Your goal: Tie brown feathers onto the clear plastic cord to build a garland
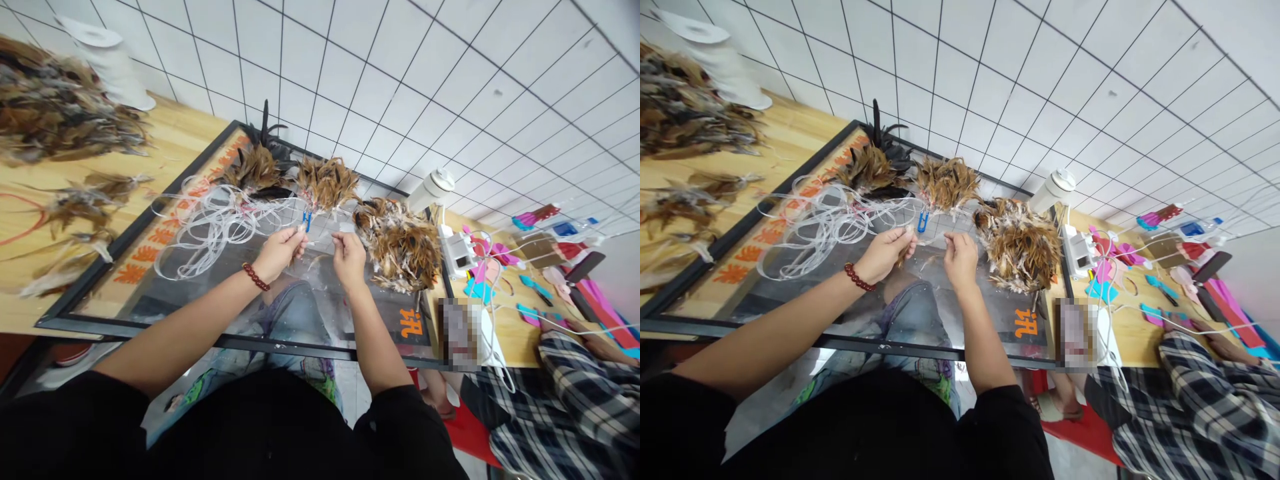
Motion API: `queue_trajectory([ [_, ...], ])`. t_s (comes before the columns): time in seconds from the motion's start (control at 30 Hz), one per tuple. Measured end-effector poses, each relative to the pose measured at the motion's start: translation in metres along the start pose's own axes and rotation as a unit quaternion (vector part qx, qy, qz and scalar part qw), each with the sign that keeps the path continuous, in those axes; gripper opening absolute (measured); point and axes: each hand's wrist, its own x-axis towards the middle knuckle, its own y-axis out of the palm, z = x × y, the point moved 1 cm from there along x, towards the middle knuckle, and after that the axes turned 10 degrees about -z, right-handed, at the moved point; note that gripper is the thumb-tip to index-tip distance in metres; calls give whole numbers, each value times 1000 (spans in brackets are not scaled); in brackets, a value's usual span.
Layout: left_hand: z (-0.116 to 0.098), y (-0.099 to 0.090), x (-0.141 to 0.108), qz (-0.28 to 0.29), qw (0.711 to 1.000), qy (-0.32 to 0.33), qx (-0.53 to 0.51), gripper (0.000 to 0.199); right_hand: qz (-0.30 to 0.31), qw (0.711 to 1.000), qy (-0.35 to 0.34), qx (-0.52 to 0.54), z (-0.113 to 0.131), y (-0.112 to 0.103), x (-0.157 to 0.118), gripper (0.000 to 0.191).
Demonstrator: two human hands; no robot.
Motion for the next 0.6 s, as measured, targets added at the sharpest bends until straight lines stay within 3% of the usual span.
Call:
queue_trajectory([
  [0.17,-3,2,-3,5,999,-8,-39,23,41,971,108,207,6,8,-2,19],
  [0.3,-4,2,-5,28,999,12,-33,24,72,949,164,261,10,13,-5,18],
  [0.37,-1,1,-3,21,1000,11,-14,24,33,954,167,249,6,11,-3,18],
  [0.5,3,-6,5,-62,993,59,82,24,-134,953,172,209,-8,0,5,17],
  [0.57,1,-10,8,-94,974,144,147,23,-146,962,136,187,-11,-5,8,17],
  [0.6,-1,-12,9,-102,960,190,178,23,-124,972,101,173,-10,-7,9,17],
])
